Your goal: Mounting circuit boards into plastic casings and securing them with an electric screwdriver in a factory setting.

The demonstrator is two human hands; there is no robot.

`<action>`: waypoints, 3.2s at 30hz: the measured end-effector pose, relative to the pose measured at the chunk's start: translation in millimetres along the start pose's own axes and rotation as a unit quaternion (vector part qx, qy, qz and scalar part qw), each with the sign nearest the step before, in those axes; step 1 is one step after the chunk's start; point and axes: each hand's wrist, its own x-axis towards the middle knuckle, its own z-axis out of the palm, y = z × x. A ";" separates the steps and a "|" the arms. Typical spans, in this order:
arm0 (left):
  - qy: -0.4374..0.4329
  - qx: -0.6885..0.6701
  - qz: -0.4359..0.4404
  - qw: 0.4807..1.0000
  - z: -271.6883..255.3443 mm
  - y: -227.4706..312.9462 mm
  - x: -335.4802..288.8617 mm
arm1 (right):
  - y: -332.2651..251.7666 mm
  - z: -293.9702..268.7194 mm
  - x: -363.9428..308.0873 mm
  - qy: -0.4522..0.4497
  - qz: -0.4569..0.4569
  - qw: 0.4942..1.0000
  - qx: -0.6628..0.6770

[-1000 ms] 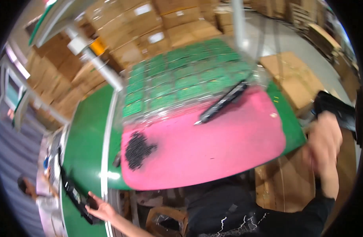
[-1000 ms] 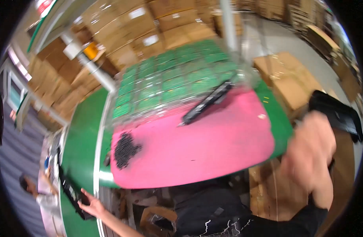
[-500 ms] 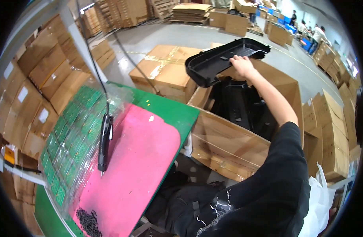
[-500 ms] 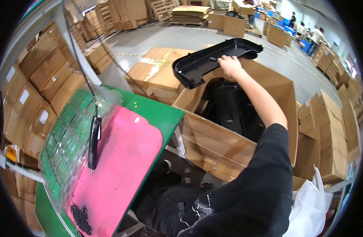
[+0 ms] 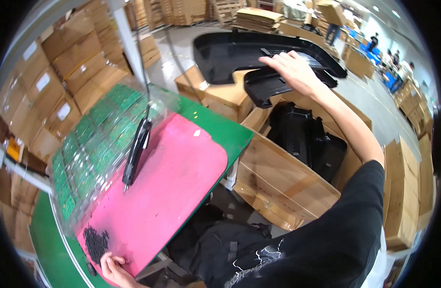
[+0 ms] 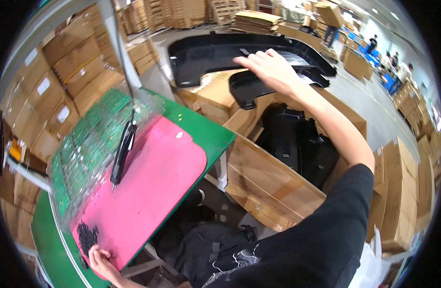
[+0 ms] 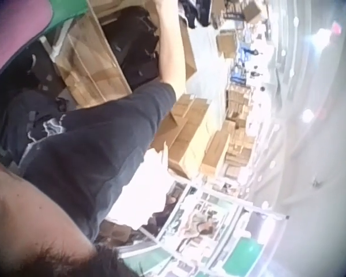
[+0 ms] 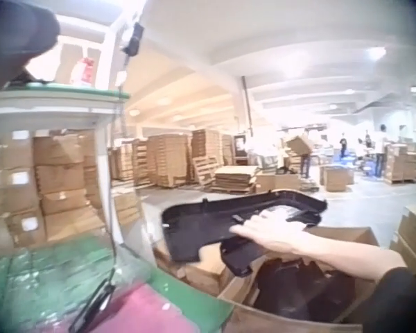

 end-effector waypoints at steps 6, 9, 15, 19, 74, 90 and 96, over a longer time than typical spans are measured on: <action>0.014 0.012 0.001 1.000 47.9 38.2 0.5 | -165.3 -83.4 60.4 0.011 -0.270 0.940 0.209; -0.025 -0.022 -0.024 0.999 57.9 49.8 2.5 | -238.4 -64.9 56.0 0.085 -0.358 0.873 0.321; 0.012 -0.012 -0.033 0.999 57.0 61.1 -0.9 | -315.4 -56.8 98.6 0.021 -0.479 0.804 0.352; 0.025 0.053 -0.038 0.998 56.4 59.7 -4.9 | -332.7 -45.3 204.1 0.010 -0.416 0.790 0.450; -0.335 0.316 0.078 0.884 157.4 71.1 115.7 | -297.9 27.8 117.3 -0.143 -0.120 0.701 0.688; -0.351 0.357 0.120 0.857 158.3 64.8 115.8 | -308.5 31.2 116.1 -0.145 -0.135 0.722 0.663; -0.353 0.376 0.135 0.846 159.7 64.0 113.8 | -307.5 27.2 117.3 -0.163 -0.124 0.728 0.654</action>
